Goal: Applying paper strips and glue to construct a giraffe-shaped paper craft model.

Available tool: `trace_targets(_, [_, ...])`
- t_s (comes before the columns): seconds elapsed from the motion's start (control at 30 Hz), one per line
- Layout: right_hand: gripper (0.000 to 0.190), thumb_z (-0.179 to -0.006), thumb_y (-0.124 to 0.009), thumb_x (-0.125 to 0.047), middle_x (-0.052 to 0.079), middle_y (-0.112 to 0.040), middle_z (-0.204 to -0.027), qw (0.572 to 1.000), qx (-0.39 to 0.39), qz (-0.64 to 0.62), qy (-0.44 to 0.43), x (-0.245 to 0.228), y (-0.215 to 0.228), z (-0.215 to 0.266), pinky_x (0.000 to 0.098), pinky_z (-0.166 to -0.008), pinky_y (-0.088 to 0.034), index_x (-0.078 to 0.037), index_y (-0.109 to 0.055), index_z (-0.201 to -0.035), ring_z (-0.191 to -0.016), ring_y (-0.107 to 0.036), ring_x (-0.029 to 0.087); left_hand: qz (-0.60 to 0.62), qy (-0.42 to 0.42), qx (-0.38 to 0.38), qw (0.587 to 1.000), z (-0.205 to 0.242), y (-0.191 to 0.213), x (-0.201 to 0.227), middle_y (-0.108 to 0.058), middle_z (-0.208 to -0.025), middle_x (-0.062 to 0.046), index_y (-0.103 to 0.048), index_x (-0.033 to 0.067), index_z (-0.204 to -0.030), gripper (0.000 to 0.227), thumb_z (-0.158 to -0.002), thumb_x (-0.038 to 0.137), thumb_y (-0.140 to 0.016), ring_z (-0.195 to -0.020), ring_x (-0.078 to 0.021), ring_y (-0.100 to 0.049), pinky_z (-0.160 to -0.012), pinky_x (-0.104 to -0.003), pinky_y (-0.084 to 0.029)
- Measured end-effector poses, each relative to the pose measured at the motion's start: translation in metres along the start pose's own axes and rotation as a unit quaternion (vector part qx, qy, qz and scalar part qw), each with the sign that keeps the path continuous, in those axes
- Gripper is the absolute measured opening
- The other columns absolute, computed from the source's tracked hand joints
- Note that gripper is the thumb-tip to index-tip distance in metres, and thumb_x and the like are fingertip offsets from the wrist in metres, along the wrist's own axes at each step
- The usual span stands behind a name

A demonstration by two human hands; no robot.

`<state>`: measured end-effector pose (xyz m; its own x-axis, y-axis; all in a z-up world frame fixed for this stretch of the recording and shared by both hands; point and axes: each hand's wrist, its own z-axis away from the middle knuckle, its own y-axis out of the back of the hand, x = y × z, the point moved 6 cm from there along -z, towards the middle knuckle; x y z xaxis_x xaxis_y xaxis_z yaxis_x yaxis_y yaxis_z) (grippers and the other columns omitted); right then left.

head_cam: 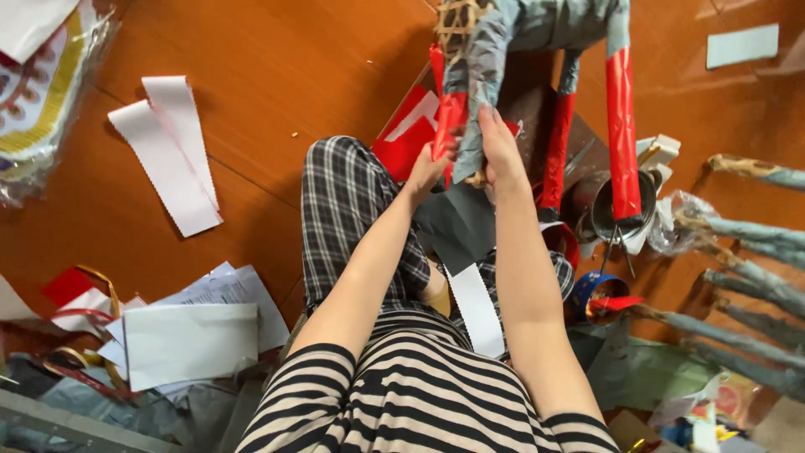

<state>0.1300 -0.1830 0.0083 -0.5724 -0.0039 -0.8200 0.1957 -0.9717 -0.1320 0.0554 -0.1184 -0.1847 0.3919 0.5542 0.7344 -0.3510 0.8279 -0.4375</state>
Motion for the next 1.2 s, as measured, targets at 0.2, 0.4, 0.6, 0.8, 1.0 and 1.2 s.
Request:
trace_targets(0.2, [0.029, -0.110, -0.052, -0.041, 0.010, -0.059, -0.078, 0.999, -0.029, -0.004, 0.012, 0.008, 0.006, -0.011, 0.0406, -0.049, -0.053, -0.013, -0.050, -0.115, -0.057, -0.061, 0.023, 0.101, -0.061, -0.051, 0.992, 0.007, -0.024, 0.018, -0.074, -0.099, -0.009, -0.060, -0.0028, -0.127, 0.036, -0.105, 0.024, -0.066, -0.077, -0.0139, -0.067, -0.066, -0.030, -0.055])
trace_targets(0.4, [0.047, -0.111, -0.048, -0.053, 0.012, -0.064, -0.085, 0.998, -0.032, -0.037, -0.028, 0.021, 0.029, -0.022, 0.0425, -0.060, -0.057, -0.006, -0.055, -0.114, -0.065, -0.065, 0.026, -0.039, -0.087, 0.064, 0.993, 0.020, -0.012, 0.037, -0.071, -0.100, -0.015, -0.036, 0.0028, -0.144, 0.060, -0.099, 0.023, -0.069, -0.084, -0.0242, -0.070, -0.067, -0.033, -0.054])
trace_targets(0.6, [0.068, -0.102, -0.032, -0.060, 0.013, -0.073, -0.116, 0.989, -0.077, -0.121, -0.038, 0.006, 0.025, 0.009, 0.0539, -0.094, -0.056, -0.006, -0.062, -0.132, -0.107, -0.068, 0.034, -0.210, -0.372, 0.223, 0.876, 0.140, 0.035, 0.165, -0.064, -0.125, -0.019, -0.047, 0.0074, -0.146, 0.051, -0.099, 0.008, -0.067, -0.114, -0.0316, -0.067, -0.092, -0.037, -0.057])
trace_targets(0.8, [0.018, -0.116, -0.060, -0.019, 0.006, -0.058, -0.094, 0.921, -0.108, -0.352, -0.123, 0.138, 0.144, 0.020, 0.0243, -0.071, -0.043, -0.002, -0.062, -0.110, -0.087, -0.052, 0.015, -0.282, -0.297, 0.422, 0.809, 0.316, 0.235, 0.233, -0.073, -0.096, -0.012, -0.073, 0.0049, -0.098, 0.007, -0.093, 0.011, -0.073, -0.087, -0.0287, -0.073, -0.078, -0.038, -0.059])
trace_targets(1.0, [0.014, -0.111, -0.066, -0.018, 0.001, -0.059, -0.090, 0.934, -0.083, -0.318, -0.139, 0.176, 0.134, 0.078, 0.0222, -0.062, -0.036, -0.004, -0.067, -0.111, -0.072, -0.044, 0.009, -0.584, -0.068, 0.398, 0.704, 0.394, 0.377, 0.102, -0.065, -0.101, -0.014, -0.073, 0.0070, -0.099, 0.019, -0.084, -0.003, -0.068, -0.098, -0.0376, -0.062, -0.082, -0.047, -0.051])
trace_targets(1.2, [0.015, -0.111, -0.066, -0.021, -0.001, -0.052, -0.081, 0.943, -0.127, -0.284, -0.119, 0.157, 0.092, 0.099, 0.0242, -0.060, -0.033, -0.007, -0.068, -0.106, -0.068, -0.041, 0.009, -0.623, -0.104, 0.335, 0.699, 0.387, 0.347, 0.095, -0.060, -0.109, -0.018, -0.072, 0.0068, -0.101, 0.032, -0.070, -0.004, -0.074, -0.107, -0.0393, -0.053, -0.089, -0.048, -0.047])
